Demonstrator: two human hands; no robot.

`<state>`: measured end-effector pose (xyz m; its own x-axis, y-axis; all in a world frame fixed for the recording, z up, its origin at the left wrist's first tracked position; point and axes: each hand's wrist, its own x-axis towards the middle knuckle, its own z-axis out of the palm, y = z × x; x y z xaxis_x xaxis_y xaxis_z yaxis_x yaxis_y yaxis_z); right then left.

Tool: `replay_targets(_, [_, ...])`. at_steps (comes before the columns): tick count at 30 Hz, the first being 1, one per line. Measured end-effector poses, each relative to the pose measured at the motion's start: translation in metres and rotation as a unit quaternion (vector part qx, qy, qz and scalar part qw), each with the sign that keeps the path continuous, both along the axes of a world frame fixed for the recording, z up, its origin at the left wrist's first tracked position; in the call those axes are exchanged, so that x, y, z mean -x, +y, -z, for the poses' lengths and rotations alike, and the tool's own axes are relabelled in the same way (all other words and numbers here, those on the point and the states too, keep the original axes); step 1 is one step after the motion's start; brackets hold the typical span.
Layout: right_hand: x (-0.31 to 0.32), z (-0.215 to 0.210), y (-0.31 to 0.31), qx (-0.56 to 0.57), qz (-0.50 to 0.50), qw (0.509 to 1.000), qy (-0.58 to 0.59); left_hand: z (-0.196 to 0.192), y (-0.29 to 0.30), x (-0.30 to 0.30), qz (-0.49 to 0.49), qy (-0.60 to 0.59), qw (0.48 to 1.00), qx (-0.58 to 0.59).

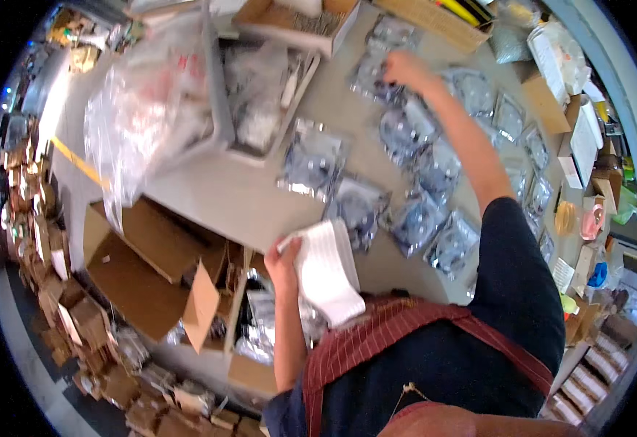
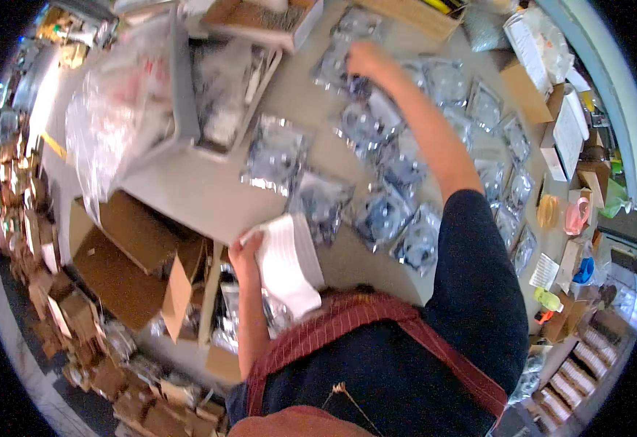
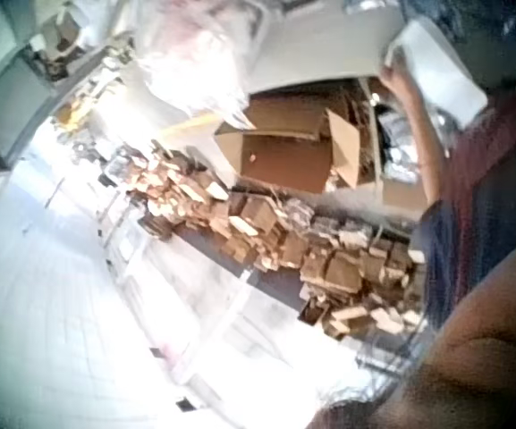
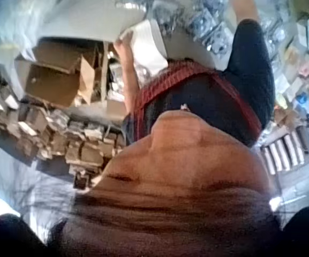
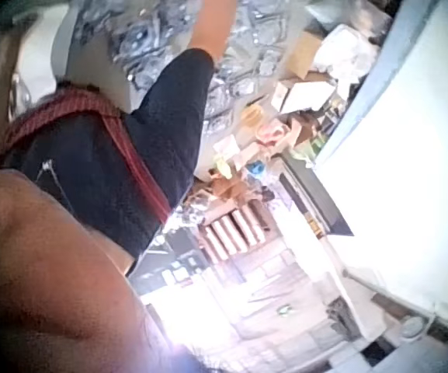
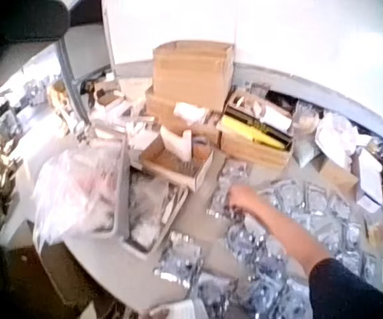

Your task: The person moves bagged metal components on a table and places them into cardboard boxes while referring to a sheet of paper.

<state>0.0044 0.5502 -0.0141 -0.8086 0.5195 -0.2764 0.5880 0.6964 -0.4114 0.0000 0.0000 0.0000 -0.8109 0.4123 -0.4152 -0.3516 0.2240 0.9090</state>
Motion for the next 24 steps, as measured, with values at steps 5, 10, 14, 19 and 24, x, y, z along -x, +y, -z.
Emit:
replay_targets(5, [-0.031,0.002,-0.056,0.050,0.014,0.992,0.116,0.018,-0.017,-0.015,-0.052,-0.061,0.993,-0.088])
replay_targets(10, [-0.125,-0.025,-0.194,0.361,0.049,0.914,0.179,-0.016,-0.042,-0.036,-0.030,0.078,0.992,-0.098])
replay_targets(14, [-0.197,-0.044,-0.278,0.380,0.106,0.900,0.184,-0.045,-0.064,-0.042,-0.022,0.185,0.979,-0.086])
replay_targets(19, [-0.241,-0.031,-0.327,0.345,0.169,0.890,0.243,-0.058,-0.100,-0.044,-0.168,0.189,0.960,-0.119])
replay_targets(24, [-0.221,-0.032,-0.348,0.189,0.086,0.926,0.315,-0.074,-0.133,-0.053,-0.283,0.147,0.931,-0.178])
